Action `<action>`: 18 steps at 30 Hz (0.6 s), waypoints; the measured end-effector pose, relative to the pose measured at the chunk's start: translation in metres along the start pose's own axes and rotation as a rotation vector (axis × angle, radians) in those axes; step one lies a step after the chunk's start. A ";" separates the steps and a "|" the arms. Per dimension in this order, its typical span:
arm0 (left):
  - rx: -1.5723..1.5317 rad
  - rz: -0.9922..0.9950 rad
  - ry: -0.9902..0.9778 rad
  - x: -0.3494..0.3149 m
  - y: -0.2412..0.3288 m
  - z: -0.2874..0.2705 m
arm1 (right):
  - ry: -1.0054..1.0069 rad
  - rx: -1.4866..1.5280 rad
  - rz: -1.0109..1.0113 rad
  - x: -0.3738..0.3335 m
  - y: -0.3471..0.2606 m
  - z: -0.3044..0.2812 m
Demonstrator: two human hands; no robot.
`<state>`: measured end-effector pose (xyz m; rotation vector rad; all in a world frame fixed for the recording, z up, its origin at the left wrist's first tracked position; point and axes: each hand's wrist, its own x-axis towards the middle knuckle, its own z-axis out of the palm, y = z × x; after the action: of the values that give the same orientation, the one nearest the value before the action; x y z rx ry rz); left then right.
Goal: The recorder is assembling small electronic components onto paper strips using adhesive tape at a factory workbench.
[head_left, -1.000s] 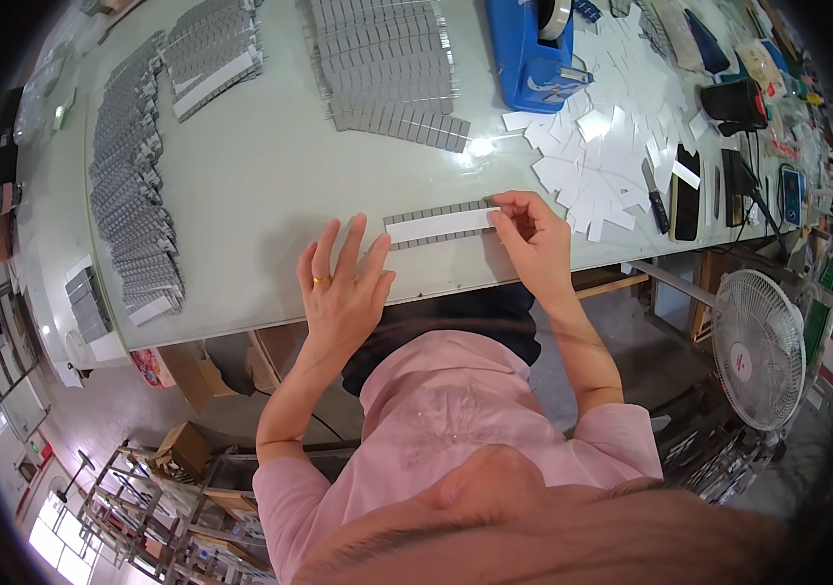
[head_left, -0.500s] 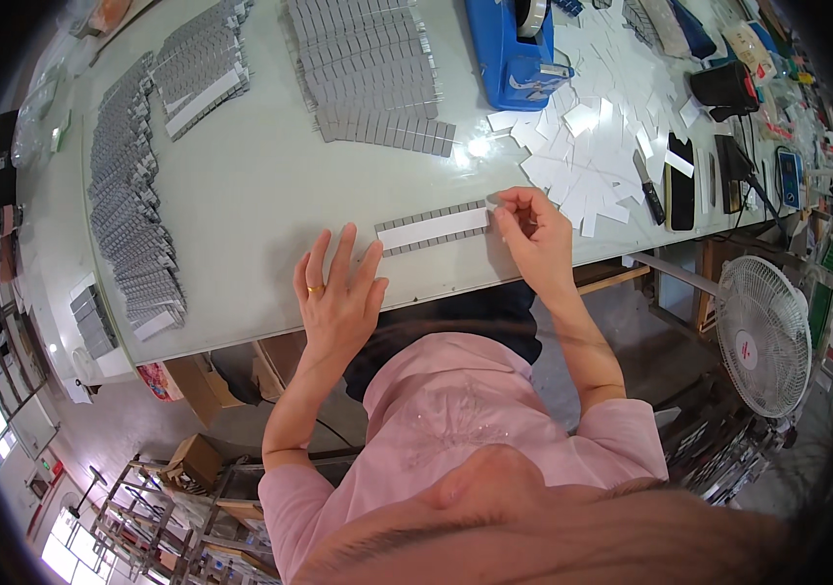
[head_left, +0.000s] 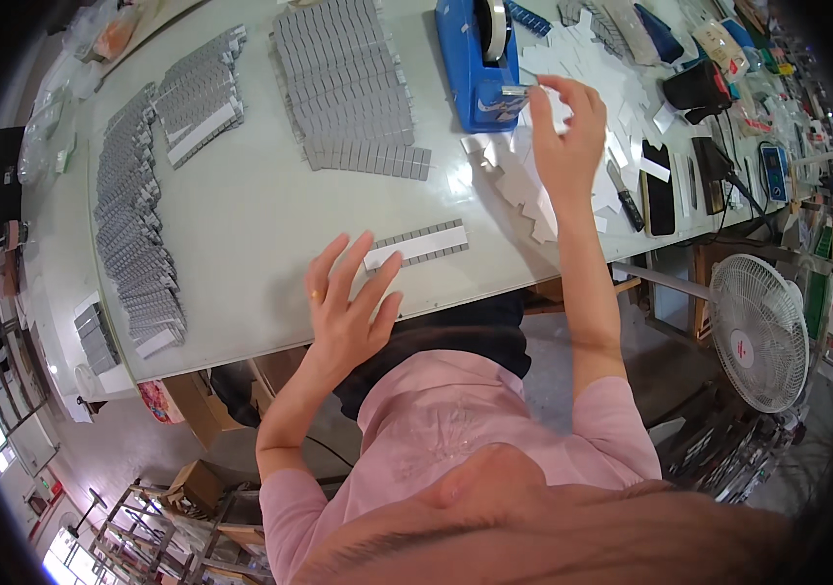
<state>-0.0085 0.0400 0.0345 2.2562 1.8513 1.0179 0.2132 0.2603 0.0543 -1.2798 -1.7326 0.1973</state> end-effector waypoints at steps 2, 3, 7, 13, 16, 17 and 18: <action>-0.209 0.005 0.043 0.026 0.002 0.011 | -0.105 -0.037 0.013 0.013 0.009 0.013; -0.249 -0.027 -0.018 0.041 0.007 0.011 | -0.097 -0.035 0.007 0.016 0.012 0.015; -0.527 -0.105 -0.095 0.085 0.015 0.050 | -0.124 0.108 -0.010 0.012 0.008 0.011; -1.613 -0.973 -0.286 0.146 0.016 0.090 | -0.156 0.153 0.029 -0.050 -0.024 -0.037; -1.777 -1.080 -0.253 0.162 0.014 0.103 | -0.178 0.151 0.053 -0.061 -0.030 -0.047; -1.827 -1.100 -0.232 0.167 0.015 0.104 | -0.188 0.144 0.050 -0.062 -0.031 -0.048; -1.828 -1.101 -0.235 0.170 0.015 0.107 | -0.187 0.142 0.052 -0.064 -0.030 -0.050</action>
<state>0.0700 0.2253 0.0338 0.1981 0.7951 1.1381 0.2311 0.1757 0.0624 -1.2347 -1.8085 0.4753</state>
